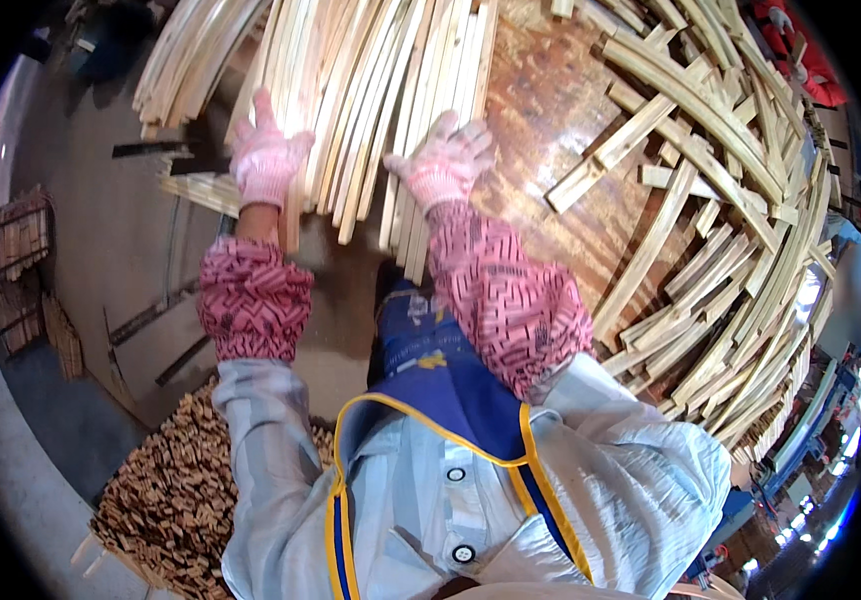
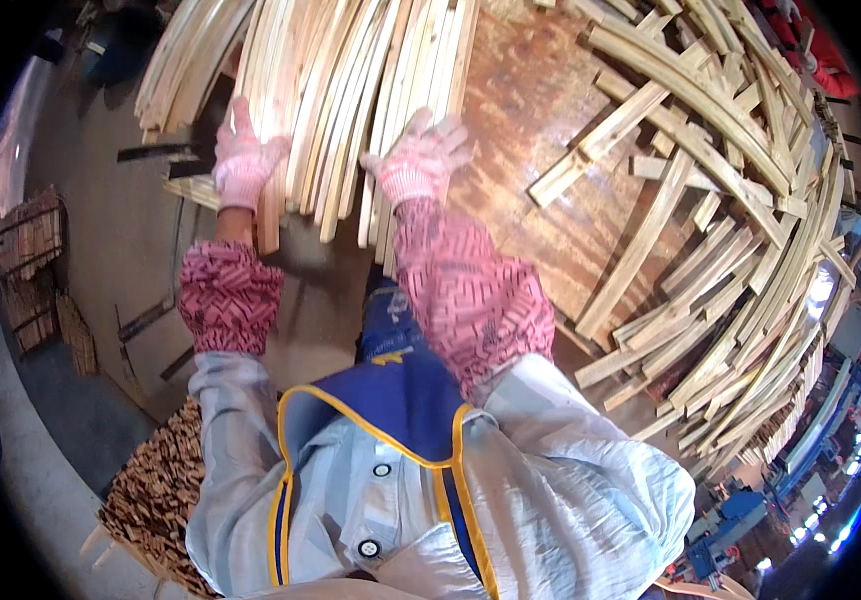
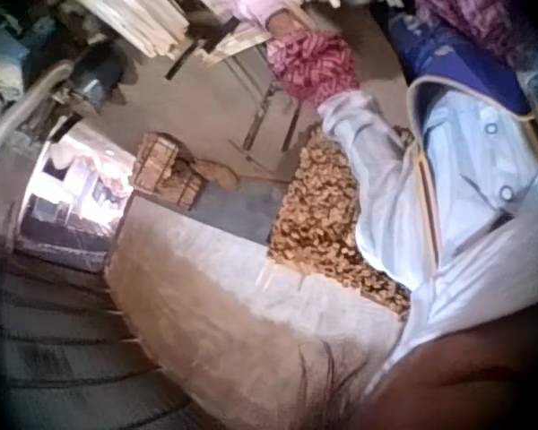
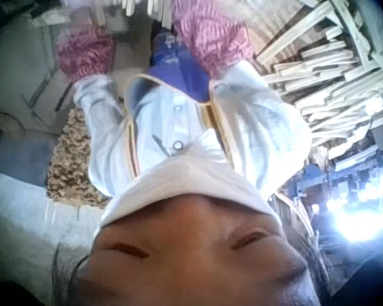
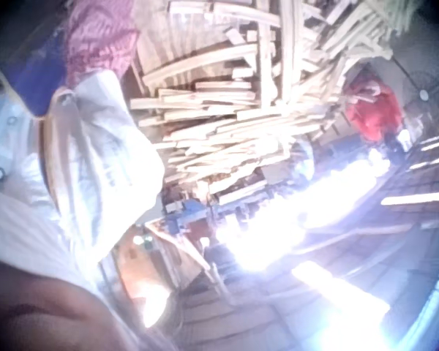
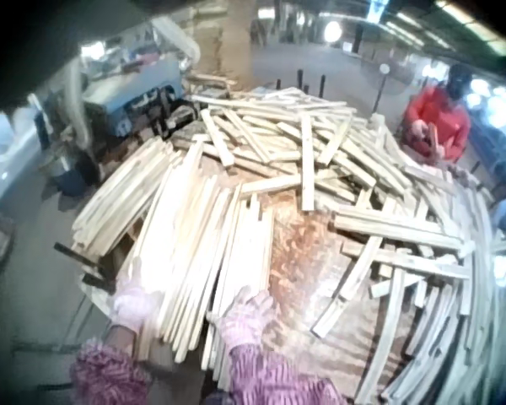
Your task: The person repeatedly picks up wooden strips from a large pile on a table, aligns them, and stacks them into neat bundles. The person then carries the bundles to a nearby table and places them down. This cycle of gathering, aligning, and stacking continues throughout the clip.
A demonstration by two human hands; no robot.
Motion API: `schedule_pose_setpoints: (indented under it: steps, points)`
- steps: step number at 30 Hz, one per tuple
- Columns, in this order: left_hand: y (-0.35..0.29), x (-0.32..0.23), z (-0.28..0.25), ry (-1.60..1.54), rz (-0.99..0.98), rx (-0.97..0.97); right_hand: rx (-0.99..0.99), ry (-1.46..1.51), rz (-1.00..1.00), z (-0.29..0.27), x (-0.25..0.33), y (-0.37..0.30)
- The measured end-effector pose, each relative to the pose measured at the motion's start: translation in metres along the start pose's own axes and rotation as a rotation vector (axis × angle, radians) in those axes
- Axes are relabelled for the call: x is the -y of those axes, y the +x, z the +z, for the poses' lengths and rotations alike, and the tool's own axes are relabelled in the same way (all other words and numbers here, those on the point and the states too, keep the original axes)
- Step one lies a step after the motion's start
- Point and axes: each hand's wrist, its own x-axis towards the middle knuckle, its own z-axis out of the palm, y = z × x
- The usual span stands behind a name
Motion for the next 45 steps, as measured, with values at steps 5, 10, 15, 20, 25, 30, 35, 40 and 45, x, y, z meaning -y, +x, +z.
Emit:
schedule_pose_setpoints:
  steps: [5,10,15,20,25,30,35,40,45]
  points:
    - [0.008,-0.002,0.003,0.017,-0.01,0.047,-0.085,-0.09,0.043,0.02,-0.003,0.008]
    - [0.002,0.021,0.005,0.221,0.123,-0.263,-0.06,-0.023,-0.006,0.008,-0.029,0.008]
    - [-0.085,-0.002,-0.003,-0.333,0.644,-0.335,-0.142,0.228,0.022,0.002,-0.093,0.004]
    - [-0.142,-0.019,0.116,-0.46,0.438,0.606,-0.016,0.38,0.023,0.019,-0.147,-0.045]
    - [-0.156,-0.063,0.165,-1.344,0.213,0.743,0.195,0.162,0.166,0.041,-0.138,-0.054]
    - [-0.16,-0.068,0.149,-1.471,0.422,0.642,0.05,0.9,-0.073,0.046,-0.169,-0.065]
    - [-0.233,-0.088,0.075,-1.396,0.272,0.792,0.135,0.758,-0.202,-0.022,-0.21,-0.128]
    - [-0.361,-0.121,0.085,-1.537,0.663,0.748,-0.195,0.915,-0.29,0.012,-0.317,-0.215]
    - [-0.48,-0.201,0.09,-1.527,0.836,0.805,0.007,1.333,-0.086,-0.09,-0.435,-0.333]
